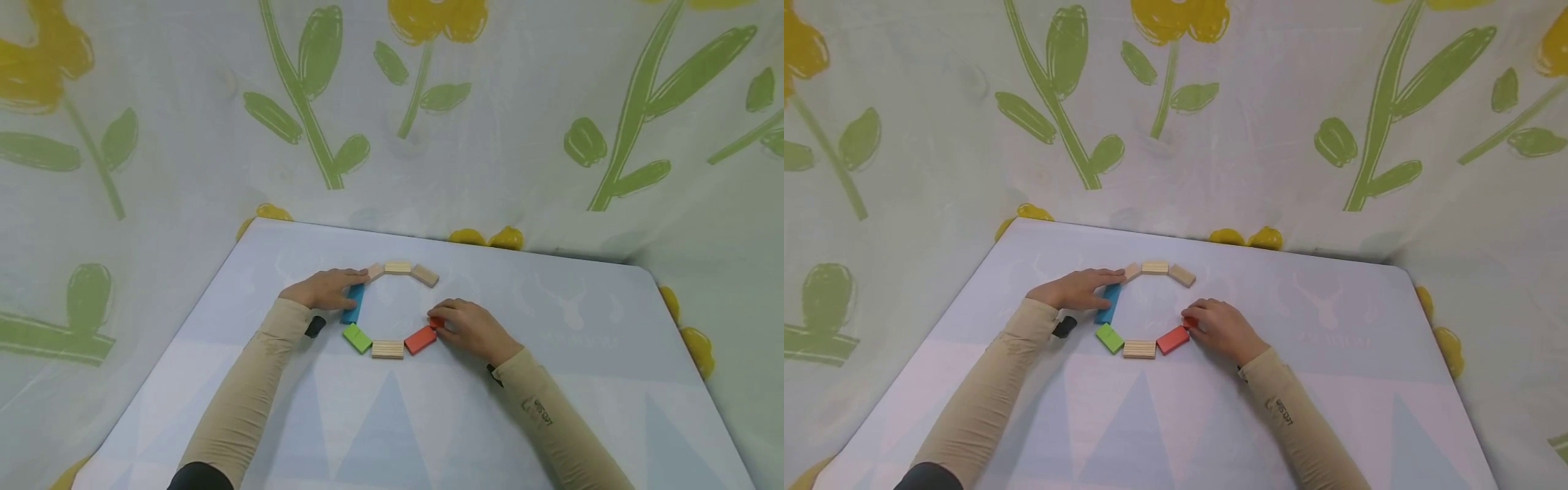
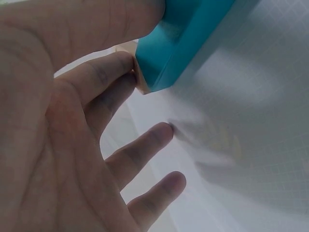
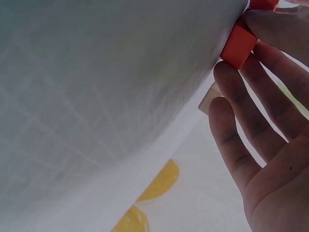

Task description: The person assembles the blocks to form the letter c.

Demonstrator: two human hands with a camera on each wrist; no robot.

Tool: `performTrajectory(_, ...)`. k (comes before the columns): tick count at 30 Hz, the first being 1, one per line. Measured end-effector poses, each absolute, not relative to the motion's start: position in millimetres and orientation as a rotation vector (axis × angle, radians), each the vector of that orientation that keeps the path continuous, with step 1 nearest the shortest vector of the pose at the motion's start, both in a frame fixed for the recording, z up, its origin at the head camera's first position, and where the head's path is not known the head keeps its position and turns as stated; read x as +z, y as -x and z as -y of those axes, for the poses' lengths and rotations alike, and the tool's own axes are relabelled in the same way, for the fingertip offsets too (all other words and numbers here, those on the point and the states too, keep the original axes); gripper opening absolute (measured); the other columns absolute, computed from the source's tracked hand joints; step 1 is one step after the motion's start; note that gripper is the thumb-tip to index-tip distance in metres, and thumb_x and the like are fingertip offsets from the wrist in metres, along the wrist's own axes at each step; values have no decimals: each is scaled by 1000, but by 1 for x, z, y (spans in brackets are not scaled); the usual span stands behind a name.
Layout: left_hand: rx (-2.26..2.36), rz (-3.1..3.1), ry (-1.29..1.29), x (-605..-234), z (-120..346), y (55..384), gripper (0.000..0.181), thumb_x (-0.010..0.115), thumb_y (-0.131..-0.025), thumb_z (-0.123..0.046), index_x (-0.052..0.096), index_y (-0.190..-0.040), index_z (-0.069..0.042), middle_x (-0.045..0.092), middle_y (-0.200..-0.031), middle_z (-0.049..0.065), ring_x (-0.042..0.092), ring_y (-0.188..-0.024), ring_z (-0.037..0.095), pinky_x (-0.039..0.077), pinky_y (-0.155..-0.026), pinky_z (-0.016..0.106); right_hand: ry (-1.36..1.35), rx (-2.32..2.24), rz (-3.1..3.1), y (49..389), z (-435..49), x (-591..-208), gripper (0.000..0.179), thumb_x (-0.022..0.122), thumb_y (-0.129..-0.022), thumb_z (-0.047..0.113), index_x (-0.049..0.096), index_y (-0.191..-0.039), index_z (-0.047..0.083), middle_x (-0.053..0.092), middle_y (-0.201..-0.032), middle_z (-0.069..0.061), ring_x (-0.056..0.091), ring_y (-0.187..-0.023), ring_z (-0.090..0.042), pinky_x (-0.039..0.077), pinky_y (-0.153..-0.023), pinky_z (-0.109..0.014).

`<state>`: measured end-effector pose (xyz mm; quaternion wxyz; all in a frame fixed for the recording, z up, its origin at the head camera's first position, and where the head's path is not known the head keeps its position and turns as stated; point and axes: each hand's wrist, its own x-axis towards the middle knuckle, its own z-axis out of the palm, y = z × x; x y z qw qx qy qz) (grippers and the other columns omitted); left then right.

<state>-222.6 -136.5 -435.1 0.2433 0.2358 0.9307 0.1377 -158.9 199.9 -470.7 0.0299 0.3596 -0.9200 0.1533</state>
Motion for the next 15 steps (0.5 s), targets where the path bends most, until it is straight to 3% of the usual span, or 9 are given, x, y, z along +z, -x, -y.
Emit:
performTrajectory(9,390,-2537,-627,-435,135,221,67,62,-100,-25,34,-160,-18,25,-167,2,21,-152,34,23,-120,55,-1104,496,2845,158,-203,-469,36,82,-87,19,73,-122,12,71,-118,-2,67,-105,-18,57,-91,-36)
performTrajectory(15,350,-2555,-639,-435,135,219,66,62,-99,-25,35,-159,-17,25,-167,0,22,-152,34,25,-120,54,-998,548,2785,154,-213,-460,40,82,-88,21,71,-126,13,68,-125,-4,64,-115,-22,55,-96,-41)
